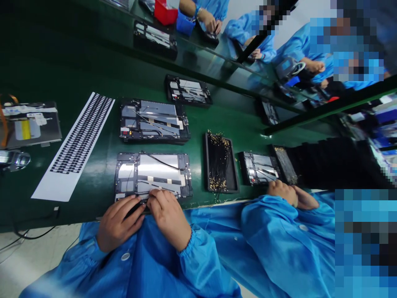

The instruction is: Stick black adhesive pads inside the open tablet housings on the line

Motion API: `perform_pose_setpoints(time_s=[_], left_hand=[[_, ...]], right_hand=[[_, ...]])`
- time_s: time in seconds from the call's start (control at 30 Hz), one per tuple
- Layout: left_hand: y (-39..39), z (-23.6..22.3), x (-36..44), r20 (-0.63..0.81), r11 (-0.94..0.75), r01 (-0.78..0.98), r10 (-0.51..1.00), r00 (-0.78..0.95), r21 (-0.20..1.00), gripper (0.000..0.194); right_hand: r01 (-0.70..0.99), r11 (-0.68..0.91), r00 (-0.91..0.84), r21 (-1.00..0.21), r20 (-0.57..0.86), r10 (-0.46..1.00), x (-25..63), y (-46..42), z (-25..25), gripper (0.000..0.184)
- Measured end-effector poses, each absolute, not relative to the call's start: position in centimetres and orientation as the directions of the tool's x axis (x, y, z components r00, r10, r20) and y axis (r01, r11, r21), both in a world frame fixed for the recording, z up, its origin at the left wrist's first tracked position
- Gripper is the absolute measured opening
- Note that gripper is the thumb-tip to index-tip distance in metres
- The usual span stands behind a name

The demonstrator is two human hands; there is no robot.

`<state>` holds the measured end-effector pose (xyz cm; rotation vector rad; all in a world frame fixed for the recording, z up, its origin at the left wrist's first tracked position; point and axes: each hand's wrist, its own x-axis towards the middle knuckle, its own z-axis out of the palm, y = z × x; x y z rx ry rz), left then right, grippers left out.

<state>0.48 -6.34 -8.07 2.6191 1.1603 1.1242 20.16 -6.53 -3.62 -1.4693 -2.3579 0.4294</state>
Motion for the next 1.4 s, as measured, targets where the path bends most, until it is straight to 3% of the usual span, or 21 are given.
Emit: perform_pose_setpoints(time_s=[0.17, 0.67, 0.8, 1.0, 1.1, 1.17, 1.27, 1.33, 1.4], left_hand=[[-6.4, -8.0, 0.6, 0.589, -0.712, 0.622, 0.667, 0.456, 0.326, 0.026], [-6.2, -8.0, 0.8, 0.598, -0.7, 0.662, 0.66, 0.454, 0.27, 0.027], [-6.2, -8.4, 0.7, 0.594, -0.705, 0.657, 0.657, 0.465, 0.266, 0.029], [-6.9, -8.1, 1.2, 0.589, -0.683, 0.659, 0.685, 0.428, 0.315, 0.024], [-7.7, -6.5, 0.6, 0.561, -0.646, 0.683, 0.723, 0.402, 0.342, 0.024], [-7.9, -5.2, -1.1, 0.539, -0.585, 0.734, 0.763, 0.355, 0.345, 0.025], [-7.4, -3.9, -5.7, 0.494, -0.369, 0.847, 0.856, 0.15, 0.382, 0.029], [-6.5, -3.8, -9.1, 0.437, -0.189, 0.894, 0.899, -0.008, 0.405, 0.03], [-5.7, -4.3, -11.6, 0.385, -0.105, 0.912, 0.921, -0.062, 0.398, 0.027]], right_hand=[[0.697, 0.377, -0.326, -0.61, 0.198, 0.924, 21.7, -7.0, -4.2, 0.014], [0.731, 0.391, -0.343, -0.559, 0.194, 0.919, 21.4, -6.3, -4.5, 0.01], [0.775, 0.423, -0.366, -0.47, 0.212, 0.906, 21.2, -6.9, -4.8, 0.016], [0.835, 0.523, -0.46, -0.171, 0.304, 0.834, 20.1, -9.6, -5.6, 0.033], [0.816, 0.563, -0.504, -0.129, 0.317, 0.803, 20.2, -10.0, -4.8, 0.033], [0.81, 0.553, -0.48, -0.195, 0.323, 0.816, 19.8, -9.2, -3.6, 0.03], [0.749, 0.518, -0.431, -0.412, 0.291, 0.854, 16.9, -6.2, -1.4, 0.026], [0.64, 0.546, -0.493, -0.541, 0.256, 0.832, 13.2, -3.4, -0.5, 0.021], [0.545, 0.598, -0.606, -0.588, 0.217, 0.765, 8.7, -0.5, -0.5, 0.014]])
